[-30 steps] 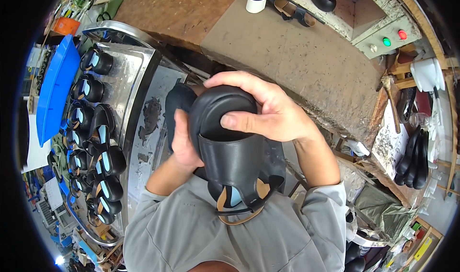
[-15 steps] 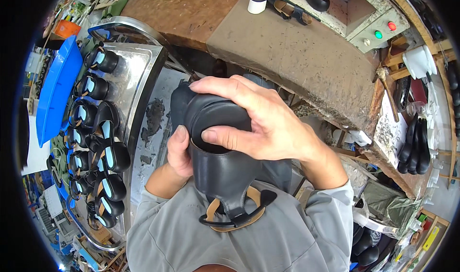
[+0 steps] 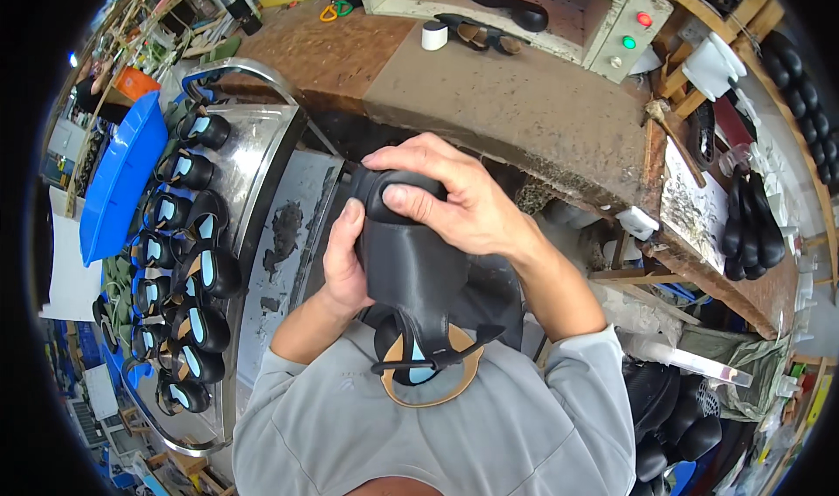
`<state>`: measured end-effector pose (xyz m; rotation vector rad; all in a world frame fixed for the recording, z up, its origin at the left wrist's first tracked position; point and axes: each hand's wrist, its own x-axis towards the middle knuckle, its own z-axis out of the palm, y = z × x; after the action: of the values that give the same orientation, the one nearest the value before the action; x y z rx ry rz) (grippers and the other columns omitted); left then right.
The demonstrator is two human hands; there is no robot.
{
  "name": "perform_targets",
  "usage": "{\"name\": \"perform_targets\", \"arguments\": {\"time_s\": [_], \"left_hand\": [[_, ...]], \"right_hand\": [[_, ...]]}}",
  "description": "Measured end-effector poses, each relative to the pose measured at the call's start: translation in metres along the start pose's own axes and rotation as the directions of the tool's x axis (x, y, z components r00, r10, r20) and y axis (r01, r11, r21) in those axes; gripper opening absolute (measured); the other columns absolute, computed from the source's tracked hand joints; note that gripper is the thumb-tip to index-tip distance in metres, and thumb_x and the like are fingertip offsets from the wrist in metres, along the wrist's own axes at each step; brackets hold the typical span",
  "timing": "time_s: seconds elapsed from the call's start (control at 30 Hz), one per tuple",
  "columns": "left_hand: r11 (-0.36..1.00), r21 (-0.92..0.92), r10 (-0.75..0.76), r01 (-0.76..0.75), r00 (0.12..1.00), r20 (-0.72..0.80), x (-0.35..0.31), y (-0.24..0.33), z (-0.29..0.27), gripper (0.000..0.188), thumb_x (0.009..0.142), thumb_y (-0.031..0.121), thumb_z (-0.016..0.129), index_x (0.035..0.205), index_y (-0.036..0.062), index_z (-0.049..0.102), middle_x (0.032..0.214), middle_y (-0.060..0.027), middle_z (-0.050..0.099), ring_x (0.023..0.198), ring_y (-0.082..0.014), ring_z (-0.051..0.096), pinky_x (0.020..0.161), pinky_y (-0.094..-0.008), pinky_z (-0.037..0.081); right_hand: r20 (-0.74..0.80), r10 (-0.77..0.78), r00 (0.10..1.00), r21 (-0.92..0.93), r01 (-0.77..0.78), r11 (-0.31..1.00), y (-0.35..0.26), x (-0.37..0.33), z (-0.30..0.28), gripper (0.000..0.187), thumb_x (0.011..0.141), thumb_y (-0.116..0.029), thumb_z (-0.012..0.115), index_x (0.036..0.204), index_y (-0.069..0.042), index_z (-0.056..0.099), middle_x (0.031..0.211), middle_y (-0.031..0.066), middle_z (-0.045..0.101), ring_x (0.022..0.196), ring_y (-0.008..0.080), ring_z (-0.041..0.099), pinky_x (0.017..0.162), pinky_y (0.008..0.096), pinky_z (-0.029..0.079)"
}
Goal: The person assembles black sandals by pressing the sole onto the upper part of the shoe. They handle the components by hand, aligning the sole and upper, and pressing them together firmly. The person repeats this process for multiple sandals, placing the finished items on a metal tray.
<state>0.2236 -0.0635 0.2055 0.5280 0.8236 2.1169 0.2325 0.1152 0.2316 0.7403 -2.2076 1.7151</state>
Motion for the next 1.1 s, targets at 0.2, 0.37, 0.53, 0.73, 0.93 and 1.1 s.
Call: {"name": "perform_targets", "arguments": {"time_s": [0.2, 0.37, 0.53, 0.73, 0.93, 1.1], "left_hand": [[0.998, 0.059, 0.010, -0.015, 0.996, 0.085, 0.003, -0.016, 0.017, 0.083, 0.091, 0.067, 0.026, 0.143, 0.0025, 0.023, 0.139, -0.0140, 0.040, 0.129, -0.0230, 0.041, 0.106, -0.0383, 0.037], [0.847, -0.199, -0.441, 0.493, 0.861, 0.254, 0.027, -0.035, -0.041, 0.074, 0.094, 0.058, 0.030, 0.143, 0.0026, 0.026, 0.138, -0.0303, 0.036, 0.123, -0.0447, 0.044, 0.101, -0.0491, 0.041], [0.973, 0.054, 0.220, -0.224, 0.973, 0.062, 0.057, -0.047, -0.059, 0.074, 0.088, 0.045, 0.057, 0.146, 0.0120, 0.024, 0.145, -0.0166, 0.033, 0.135, -0.0350, 0.032, 0.111, -0.0485, 0.027], [0.941, 0.173, 0.324, -0.290, 0.921, -0.218, 0.106, 0.026, -0.073, 0.063, 0.076, 0.012, 0.074, 0.129, 0.0038, 0.041, 0.114, -0.0133, 0.059, 0.100, -0.0205, 0.061, 0.088, -0.0326, 0.050], [0.951, 0.305, 0.102, -0.052, 0.983, -0.152, 0.172, 0.098, -0.078, 0.058, 0.071, 0.011, 0.079, 0.119, -0.0015, 0.049, 0.104, -0.0148, 0.065, 0.097, -0.0222, 0.063, 0.089, -0.0321, 0.049], [0.907, 0.399, 0.030, 0.132, 0.926, -0.376, 0.237, 0.163, -0.049, 0.055, 0.069, 0.016, 0.084, 0.113, -0.0031, 0.056, 0.098, -0.0098, 0.064, 0.090, -0.0180, 0.062, 0.082, -0.0304, 0.049]], "right_hand": [[-0.057, 0.014, 0.998, 0.031, -0.013, 0.999, -0.008, -0.020, -0.018, 0.056, 0.082, -0.018, 0.071, 0.131, -0.001, 0.048, 0.122, 0.0133, 0.055, 0.112, 0.0215, 0.053, 0.097, 0.0339, 0.040], [-0.600, 0.183, 0.779, 0.323, 0.026, 0.946, -0.005, -0.015, -0.055, 0.047, 0.082, -0.009, 0.070, 0.124, 0.000, 0.053, 0.106, 0.0098, 0.063, 0.091, 0.0162, 0.061, 0.084, 0.0301, 0.050], [-0.764, 0.234, 0.601, 0.423, 0.192, 0.886, 0.043, -0.027, -0.038, 0.053, 0.080, -0.012, 0.069, 0.125, 0.003, 0.043, 0.111, 0.0129, 0.058, 0.101, 0.0181, 0.057, 0.091, 0.0324, 0.045], [-0.490, 0.256, 0.833, 0.515, 0.040, 0.856, 0.082, -0.023, -0.009, 0.049, 0.086, -0.013, 0.064, 0.127, 0.002, 0.041, 0.117, 0.0116, 0.052, 0.110, 0.0179, 0.049, 0.095, 0.0312, 0.039], [-0.140, 0.448, 0.883, 0.377, -0.371, 0.849, 0.060, 0.053, -0.082, 0.042, 0.099, -0.027, 0.047, 0.128, 0.003, 0.049, 0.104, 0.0091, 0.063, 0.096, 0.0140, 0.058, 0.084, 0.0256, 0.045], [-0.216, 0.468, 0.857, 0.267, -0.409, 0.872, 0.039, 0.111, -0.123, 0.037, 0.099, -0.026, 0.048, 0.123, 0.003, 0.053, 0.095, 0.0066, 0.064, 0.085, 0.0116, 0.058, 0.075, 0.0251, 0.047]]}}
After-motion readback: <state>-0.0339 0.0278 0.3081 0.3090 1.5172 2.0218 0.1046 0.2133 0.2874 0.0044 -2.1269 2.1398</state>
